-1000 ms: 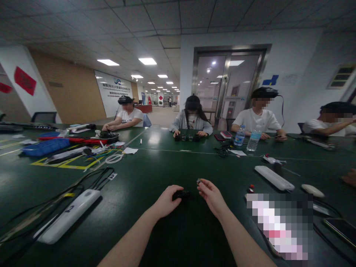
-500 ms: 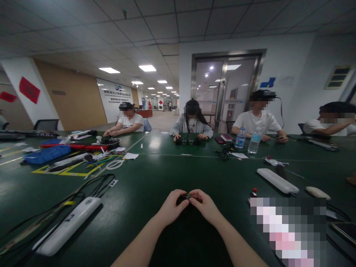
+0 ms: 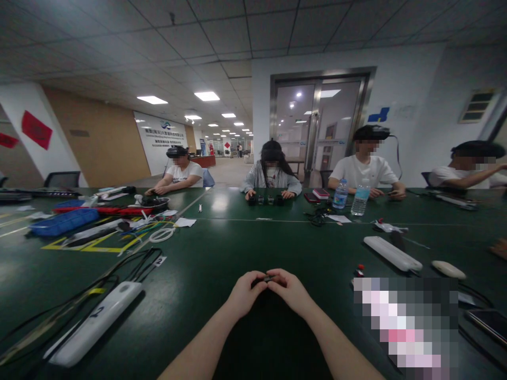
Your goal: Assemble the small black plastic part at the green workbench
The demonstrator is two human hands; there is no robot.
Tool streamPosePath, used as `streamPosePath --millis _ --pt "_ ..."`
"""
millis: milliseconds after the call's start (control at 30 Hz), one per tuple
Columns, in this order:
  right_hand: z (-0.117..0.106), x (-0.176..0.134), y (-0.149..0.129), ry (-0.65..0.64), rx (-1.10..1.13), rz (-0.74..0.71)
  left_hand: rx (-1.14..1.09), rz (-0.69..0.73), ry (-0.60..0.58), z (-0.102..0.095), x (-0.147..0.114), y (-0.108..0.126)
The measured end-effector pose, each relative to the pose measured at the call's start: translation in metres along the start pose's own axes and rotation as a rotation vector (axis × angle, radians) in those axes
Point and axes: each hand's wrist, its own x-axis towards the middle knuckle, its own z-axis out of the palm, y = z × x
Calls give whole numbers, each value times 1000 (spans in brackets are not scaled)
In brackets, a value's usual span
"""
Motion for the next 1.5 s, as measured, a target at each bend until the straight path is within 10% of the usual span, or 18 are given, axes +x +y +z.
streamPosePath --millis 333,667,1500 --pt "-15 -1 -1 111 222 126 331 -35 -125 -59 -22 -4" --pt "-17 1 4 73 199 157 543 -201 267 -161 -79 -95" --pt "-20 6 11 89 178 192 610 -255 524 -153 -83 -110"
